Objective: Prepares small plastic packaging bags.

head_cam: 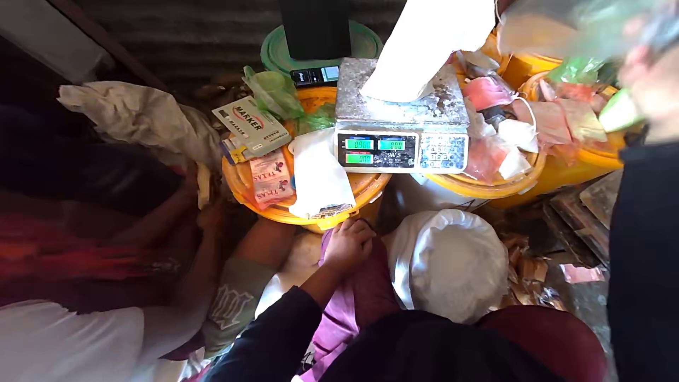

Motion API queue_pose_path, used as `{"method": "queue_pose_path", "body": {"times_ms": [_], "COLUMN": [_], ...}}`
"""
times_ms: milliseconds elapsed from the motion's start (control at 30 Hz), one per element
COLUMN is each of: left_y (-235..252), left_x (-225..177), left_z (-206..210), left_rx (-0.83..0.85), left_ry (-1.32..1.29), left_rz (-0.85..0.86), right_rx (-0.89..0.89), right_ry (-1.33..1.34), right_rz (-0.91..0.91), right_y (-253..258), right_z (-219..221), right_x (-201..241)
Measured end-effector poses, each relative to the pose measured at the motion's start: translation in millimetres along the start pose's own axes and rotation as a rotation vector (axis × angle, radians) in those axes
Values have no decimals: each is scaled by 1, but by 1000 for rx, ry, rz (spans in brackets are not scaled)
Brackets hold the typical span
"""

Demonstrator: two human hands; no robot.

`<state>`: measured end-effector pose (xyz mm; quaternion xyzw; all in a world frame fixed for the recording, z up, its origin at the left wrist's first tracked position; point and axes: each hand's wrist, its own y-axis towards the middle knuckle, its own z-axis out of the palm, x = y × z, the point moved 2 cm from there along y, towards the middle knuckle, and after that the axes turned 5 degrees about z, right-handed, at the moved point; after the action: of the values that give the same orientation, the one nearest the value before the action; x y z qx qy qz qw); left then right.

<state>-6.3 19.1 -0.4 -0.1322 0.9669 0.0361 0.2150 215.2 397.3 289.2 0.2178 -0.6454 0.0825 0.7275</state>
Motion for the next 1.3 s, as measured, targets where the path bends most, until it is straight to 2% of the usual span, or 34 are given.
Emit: {"method": "queue_pose_path", "body": {"times_ms": [100,233,367,433,500,533,600,733,800,900,967,1033,1100,1200,1300], "left_y": [-1,1,3,4,3,2,2,0,3,6,7,6,4,4,4], "left_x": [-2,-3,-8,-8,-8,-7,-6,-5,-8,-12,-12,-10,-9,-10,-12], "left_z": [-1,-1,-5,-5,-4,-4,-3,-2,-3,-6,-7,-7,-7,-7,-7], "left_rx": [-29,-22,20,38,45,43,30,4,26,97,134,130,120,101,93], "left_ry": [-7,-5,9,21,37,45,51,66,77,84,80,83,86,83,70], "left_rz": [14,4,-18,-26,-26,-26,-24,-20,-38,-70,-86,-78,-71,-73,-68], "right_rx": [-34,62,228,251,368,453,507,318,285,454,597,662,635,495,400], "right_ry": [-39,-474,-683,-667,-625,-630,-656,-462,-571,-857,-905,-861,-765,-494,-271], "right_rz": [209,644,1068,1139,1178,1182,1141,1189,1137,1055,1069,1123,1179,1266,1251], "right_y": [-81,-174,-243,-271,-305,-317,-325,-304,-289,-291,-307,-314,-308,-285,-261], "right_z": [-48,-84,-70,-45,-10,7,23,-3,-24,-36,-21,-4,-2,-29,-78], "right_x": [-76,-200,-336,-396,-435,-444,-458,-455,-448,-450,-466,-476,-475,-446,-400]}}
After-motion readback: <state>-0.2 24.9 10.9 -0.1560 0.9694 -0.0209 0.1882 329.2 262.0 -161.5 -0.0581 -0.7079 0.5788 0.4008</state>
